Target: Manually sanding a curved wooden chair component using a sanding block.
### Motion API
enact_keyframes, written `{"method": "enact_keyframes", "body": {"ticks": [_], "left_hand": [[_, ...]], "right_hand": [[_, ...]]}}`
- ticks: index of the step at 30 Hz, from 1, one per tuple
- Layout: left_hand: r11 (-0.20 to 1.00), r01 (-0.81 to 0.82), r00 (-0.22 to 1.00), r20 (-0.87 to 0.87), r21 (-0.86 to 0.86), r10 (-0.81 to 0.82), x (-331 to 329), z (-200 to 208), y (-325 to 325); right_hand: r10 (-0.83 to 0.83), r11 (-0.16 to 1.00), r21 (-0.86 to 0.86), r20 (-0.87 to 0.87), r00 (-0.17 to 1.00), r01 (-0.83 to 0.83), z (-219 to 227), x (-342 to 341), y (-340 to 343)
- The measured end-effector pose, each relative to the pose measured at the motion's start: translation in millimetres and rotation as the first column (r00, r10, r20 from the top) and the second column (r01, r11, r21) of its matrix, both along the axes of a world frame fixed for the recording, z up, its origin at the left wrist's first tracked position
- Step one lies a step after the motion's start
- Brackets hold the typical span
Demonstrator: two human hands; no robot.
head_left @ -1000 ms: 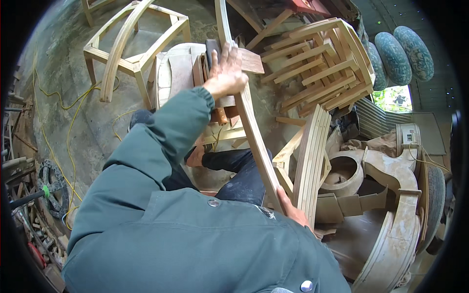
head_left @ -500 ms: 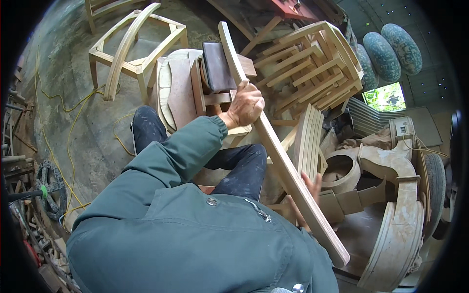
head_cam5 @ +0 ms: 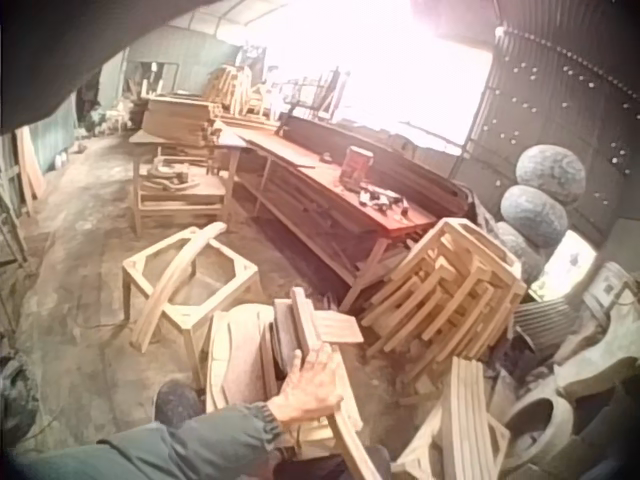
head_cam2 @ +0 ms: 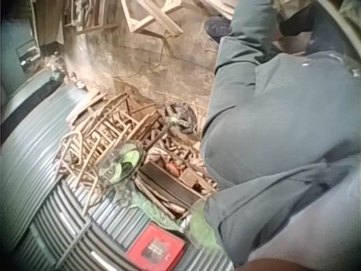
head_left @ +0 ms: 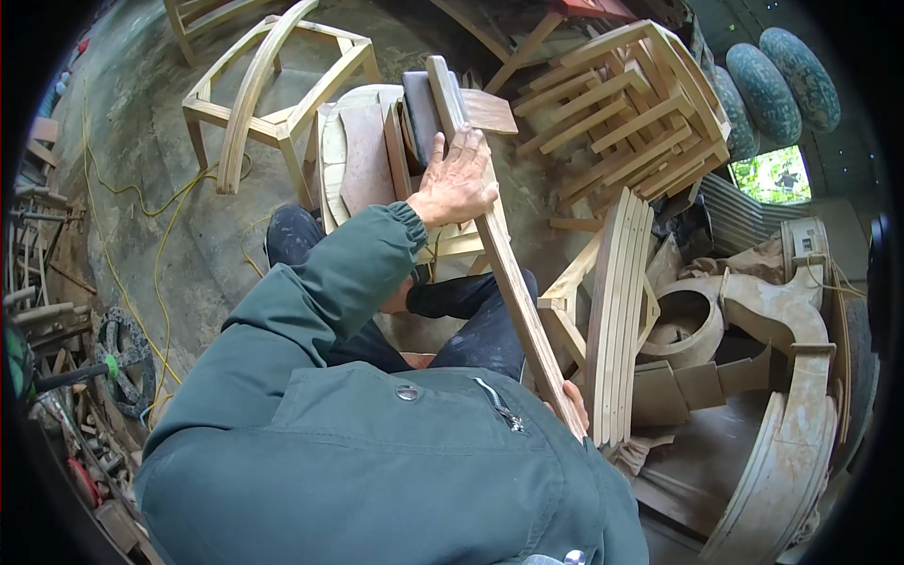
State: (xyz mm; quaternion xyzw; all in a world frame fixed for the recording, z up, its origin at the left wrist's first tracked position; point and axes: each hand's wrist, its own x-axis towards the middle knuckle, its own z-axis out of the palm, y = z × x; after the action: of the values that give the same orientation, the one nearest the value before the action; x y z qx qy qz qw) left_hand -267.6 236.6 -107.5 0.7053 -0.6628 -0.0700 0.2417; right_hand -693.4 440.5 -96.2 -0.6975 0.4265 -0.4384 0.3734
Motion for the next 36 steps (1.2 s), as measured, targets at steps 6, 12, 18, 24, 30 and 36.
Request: {"method": "enact_keyframes", "body": {"ticks": [6, 12, 18, 24, 30, 36], "left_hand": [[0.993, -0.039, 0.992, 0.123, 0.107, 0.026, 56.2, -5.8, -40.4], [0.991, -0.082, 0.979, 0.194, 0.106, 0.060, 126.4, 3.8, -107.9], [0.985, -0.143, 0.965, 0.237, 0.100, 0.116, 207.2, 1.6, -165.0], [0.973, -0.232, 0.927, 0.301, -0.009, 0.224, 266.0, 0.9, -208.8], [0.973, -0.216, 0.947, 0.262, 0.087, 0.186, 237.3, 5.5, -189.4], [0.973, -0.171, 0.980, 0.131, 0.156, 0.151, 168.6, 3.2, -123.7]], "right_hand": [[-0.095, 0.984, -0.159, -0.083, 0.992, 0.081, -4.0, 82.6, -38.8], [0.038, 0.992, -0.121, 0.018, 0.999, -0.035, -11.8, 152.8, -107.7], [0.053, 0.999, -0.005, 0.013, 0.999, -0.053, -33.5, 229.3, -166.0], [0.083, 0.993, -0.090, 0.074, 0.994, -0.076, -69.7, 284.1, -212.3], [0.115, 0.992, -0.049, -0.048, 0.992, -0.118, -35.4, 259.0, -195.6], [0.037, 0.998, -0.041, -0.084, 0.996, -0.041, 25.0, 189.1, -138.3]]}}
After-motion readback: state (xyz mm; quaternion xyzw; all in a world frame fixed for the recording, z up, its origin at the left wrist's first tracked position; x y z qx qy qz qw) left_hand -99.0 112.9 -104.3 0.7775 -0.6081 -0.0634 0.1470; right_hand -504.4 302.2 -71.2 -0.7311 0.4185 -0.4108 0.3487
